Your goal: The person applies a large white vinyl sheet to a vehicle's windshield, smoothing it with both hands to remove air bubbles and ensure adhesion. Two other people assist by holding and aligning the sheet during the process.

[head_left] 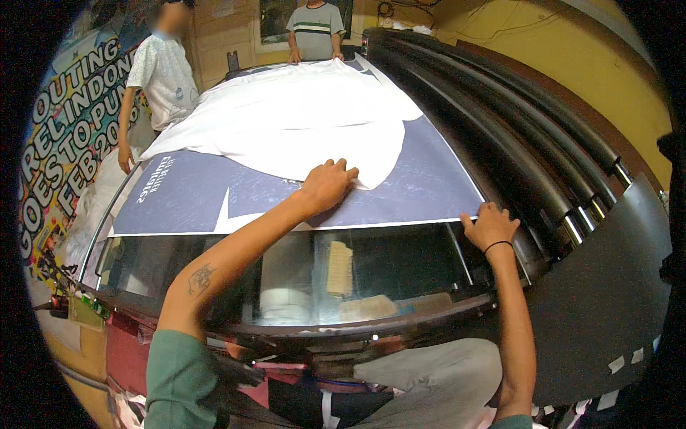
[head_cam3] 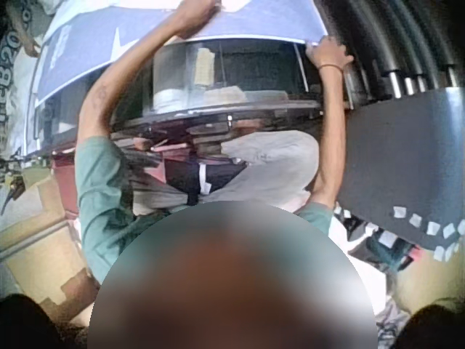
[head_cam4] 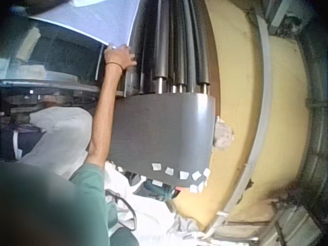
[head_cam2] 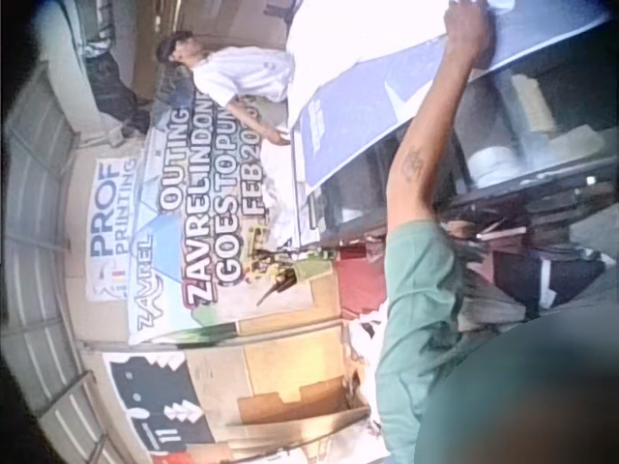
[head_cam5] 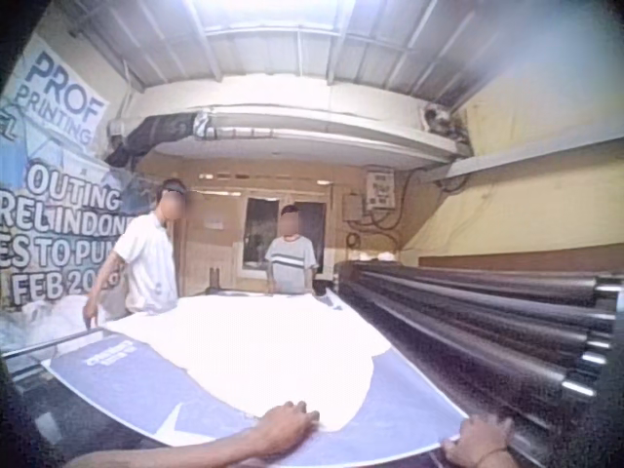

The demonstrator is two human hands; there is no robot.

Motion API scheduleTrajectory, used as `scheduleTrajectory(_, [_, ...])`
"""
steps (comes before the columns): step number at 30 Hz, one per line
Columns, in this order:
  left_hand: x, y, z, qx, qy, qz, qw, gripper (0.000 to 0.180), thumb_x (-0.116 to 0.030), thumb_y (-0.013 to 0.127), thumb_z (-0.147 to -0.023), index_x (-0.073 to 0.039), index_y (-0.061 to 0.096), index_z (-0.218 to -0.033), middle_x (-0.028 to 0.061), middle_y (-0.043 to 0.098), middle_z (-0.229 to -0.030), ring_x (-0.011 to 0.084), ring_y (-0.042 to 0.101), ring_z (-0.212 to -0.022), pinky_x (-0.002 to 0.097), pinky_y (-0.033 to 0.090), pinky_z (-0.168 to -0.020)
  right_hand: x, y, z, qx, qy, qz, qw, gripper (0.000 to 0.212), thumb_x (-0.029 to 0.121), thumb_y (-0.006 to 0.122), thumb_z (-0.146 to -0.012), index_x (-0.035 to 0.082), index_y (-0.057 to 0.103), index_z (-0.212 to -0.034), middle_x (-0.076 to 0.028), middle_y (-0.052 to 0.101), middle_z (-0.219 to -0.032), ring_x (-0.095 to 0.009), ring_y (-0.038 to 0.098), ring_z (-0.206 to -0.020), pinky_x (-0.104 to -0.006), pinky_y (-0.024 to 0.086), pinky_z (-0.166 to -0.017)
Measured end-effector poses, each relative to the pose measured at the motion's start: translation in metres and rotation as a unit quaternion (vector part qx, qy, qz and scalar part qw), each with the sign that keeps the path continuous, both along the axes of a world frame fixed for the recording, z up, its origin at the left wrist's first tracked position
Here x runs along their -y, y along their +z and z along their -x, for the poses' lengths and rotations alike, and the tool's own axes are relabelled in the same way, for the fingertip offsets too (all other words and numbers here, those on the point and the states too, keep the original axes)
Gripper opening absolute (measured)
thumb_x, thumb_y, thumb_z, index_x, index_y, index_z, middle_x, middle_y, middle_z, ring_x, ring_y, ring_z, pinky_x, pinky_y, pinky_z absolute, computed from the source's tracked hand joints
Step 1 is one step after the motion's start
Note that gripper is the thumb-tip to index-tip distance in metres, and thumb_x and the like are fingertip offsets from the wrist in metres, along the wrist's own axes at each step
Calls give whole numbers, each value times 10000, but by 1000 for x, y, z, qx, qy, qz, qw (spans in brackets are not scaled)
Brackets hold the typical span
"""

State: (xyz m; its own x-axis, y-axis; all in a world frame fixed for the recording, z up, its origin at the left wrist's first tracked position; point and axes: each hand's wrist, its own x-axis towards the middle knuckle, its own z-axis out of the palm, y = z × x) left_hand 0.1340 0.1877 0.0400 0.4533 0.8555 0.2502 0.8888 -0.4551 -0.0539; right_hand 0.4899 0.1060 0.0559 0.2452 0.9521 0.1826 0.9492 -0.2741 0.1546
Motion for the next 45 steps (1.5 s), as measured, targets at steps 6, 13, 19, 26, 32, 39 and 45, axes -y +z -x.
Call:
scheduleTrajectory(6, [-22,27,-60,12,-24,-33,999,263,-282,531,-1011,-55,664,-995,218,706,-878,397,713,-833,523,570,-716,1,0,3,-10,9,-21,1000,684,595,574,-919,51,623,-1330,-135,598,-1396,-378,494,-1318,-664,326,-1078])
scheduleTrajectory(13, [8,257,-170,153,-166,-385,895,255,-233,562,-944,-62,749,-918,249,726,-935,399,730,-881,548,577,-790,0,-6,-1,11,35,-51,998,569,557,565,-935,86,700,-1224,-127,617,-1356,-375,485,-1302,-654,320,-1065])
scheduleTrajectory(19, [48,319,-202,156,-166,-305,925,293,-182,572,-966,64,711,-888,284,711,-867,429,721,-815,494,570,-743,-2,0,-1,1,37,-22,999,596,593,505,-958,106,691,-1247,-127,610,-1372,-378,459,-1330,-676,305,-1075])
scheduleTrajectory(26, [12,153,-256,175,-232,-72,954,402,-335,573,-991,34,718,-927,334,681,-1027,485,682,-979,567,560,-851,-2,-13,-8,22,49,-49,997,564,591,547,-929,191,668,-1307,-95,628,-1349,-344,521,-1269,-630,372,-1008])
scheduleTrajectory(32, [-6,36,-281,184,-218,40,958,433,-329,481,-1026,-9,698,-831,258,708,-866,472,685,-847,563,547,-800,-4,-27,-15,-14,54,-59,997,643,539,647,-851,187,599,-1387,-58,598,-1386,-338,426,-1321,-601,292,-1054])
scheduleTrajectory(39, [-38,7,-261,228,-239,259,908,430,-355,465,-1038,-6,709,-1089,238,709,-1122,377,678,-1042,475,511,-920,6,-15,-10,-15,52,-64,997,459,267,680,-868,130,658,-1306,-104,558,-1403,-343,450,-1331,-636,307,-1092])
scheduleTrajectory(45, [-41,9,-234,248,-284,321,869,358,-245,526,-988,-3,684,-1199,135,700,-1079,242,620,-974,370,489,-928,20,5,-11,-83,49,-27,995,423,294,635,-897,112,665,-1278,-131,567,-1415,-377,439,-1354,-650,339,-1067])
